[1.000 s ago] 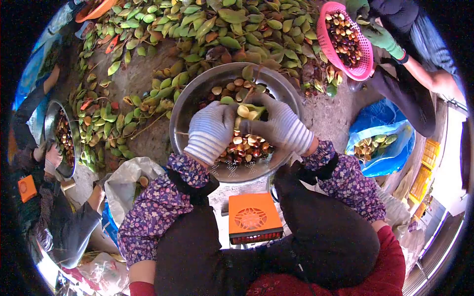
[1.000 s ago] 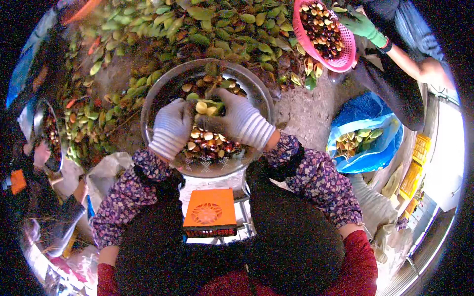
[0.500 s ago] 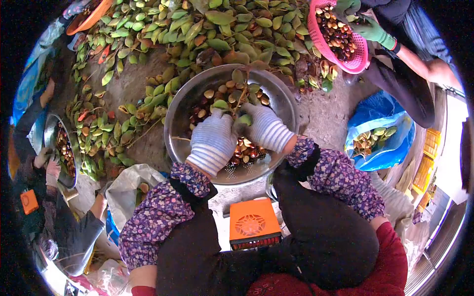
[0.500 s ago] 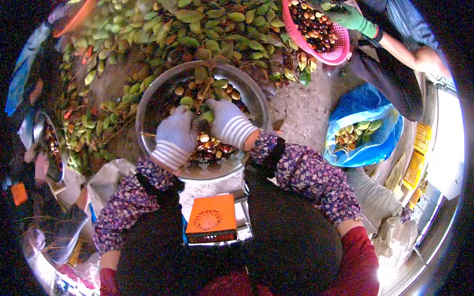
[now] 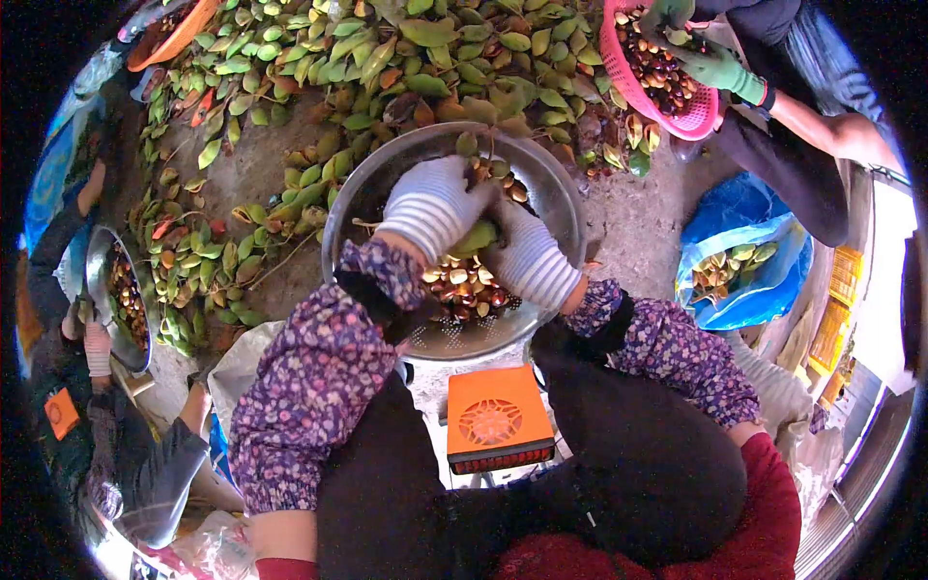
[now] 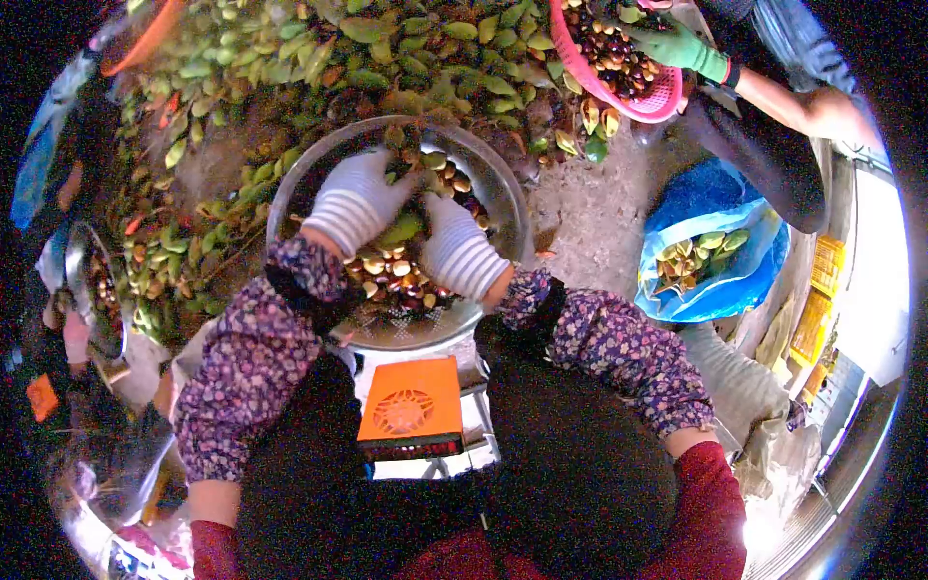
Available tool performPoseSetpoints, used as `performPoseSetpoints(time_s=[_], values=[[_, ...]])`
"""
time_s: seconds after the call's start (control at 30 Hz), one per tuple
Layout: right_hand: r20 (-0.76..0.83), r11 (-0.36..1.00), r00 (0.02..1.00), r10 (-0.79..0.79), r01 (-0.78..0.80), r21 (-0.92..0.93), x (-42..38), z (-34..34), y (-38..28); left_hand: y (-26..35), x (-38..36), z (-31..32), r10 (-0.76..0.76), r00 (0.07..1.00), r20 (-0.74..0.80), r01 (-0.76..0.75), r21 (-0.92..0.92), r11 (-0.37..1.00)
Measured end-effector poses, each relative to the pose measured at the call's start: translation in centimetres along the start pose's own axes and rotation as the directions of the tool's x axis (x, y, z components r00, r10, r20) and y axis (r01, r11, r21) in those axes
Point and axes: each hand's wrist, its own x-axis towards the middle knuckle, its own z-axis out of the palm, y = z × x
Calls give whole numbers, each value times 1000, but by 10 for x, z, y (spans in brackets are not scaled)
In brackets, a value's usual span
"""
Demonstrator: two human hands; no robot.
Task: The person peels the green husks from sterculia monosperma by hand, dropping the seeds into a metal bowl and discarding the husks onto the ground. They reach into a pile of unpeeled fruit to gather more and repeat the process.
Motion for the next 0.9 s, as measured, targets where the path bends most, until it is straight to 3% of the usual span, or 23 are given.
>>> performPoseSetpoints(time_s=[0.07,0.1,0.13,0.2,0.23,0.27,0.3,0.33,0.37,0.4,0.43,0.5,0.57,0.63,0.67,0.73,0.77,0.8,0.83,0.87,0.9], values=[[-41,976,976,-216,216,-3,-1,-19,-27,-19,12,9,67,997,-39,-70,-60,996],[92,982,977,-190,189,18,-4,-34,-43,-31,14,12,124,990,-74,-132,-115,985],[93,982,978,-187,186,24,-6,-40,-46,-40,11,12,121,990,-69,-128,-113,985],[256,919,953,-161,49,392,-9,-47,-48,-49,2,8,159,970,-186,-227,-440,869],[332,891,938,-100,-64,449,-9,-54,-50,-48,-7,1,72,996,-50,-86,-691,718],[342,875,938,-63,-113,471,-9,-57,-46,-50,-13,-3,72,996,-50,-87,-687,722],[341,884,939,-51,-116,453,-9,-59,-44,-56,-18,-9,217,961,-171,-275,-665,694],[337,892,941,-37,-121,435,-11,-61,-42,-67,-12,-9,475,795,-377,-605,-435,667],[326,889,944,-38,-117,443,-13,-62,-39,-78,-6,-8,668,521,-531,-827,-121,549],[358,908,934,-17,-136,397,-15,-62,-35,-80,-6,-2,680,514,-523,-833,-115,542],[389,924,921,7,-155,351,-17,-62,-34,-79,-11,3,460,730,-505,-677,-438,592],[355,946,934,-35,-83,312,-16,-63,-36,-79,-25,13,217,893,-395,-449,-747,490],[329,963,941,-75,-17,267,-11,-61,-33,-60,-39,13,-1,984,-178,-174,-963,208],[107,945,950,-293,304,-116,-4,-59,-40,-49,-53,-8,57,997,60,61,-998,-16],[105,947,951,-290,301,-113,-2,-62,-42,-52,-53,-2,58,996,65,65,-998,-12],[15,945,953,-303,299,129,-1,-74,-51,-57,-51,15,7,1000,20,18,-983,182],[23,930,951,-308,296,218,3,-66,-38,-58,-54,19,10,1000,27,25,-983,180],[19,932,953,-301,290,217,2,-66,-47,-55,-60,17,76,996,-48,-71,-934,350],[127,872,991,-44,-24,489,1,-68,-63,-53,-64,14,154,982,-111,-175,-846,503],[299,660,939,168,-332,674,1,-69,-73,-47,-63,13,104,992,-73,-117,-838,532],[208,678,957,203,-290,675,3,-65,-72,-41,-62,12,54,998,-34,-58,-828,557]])
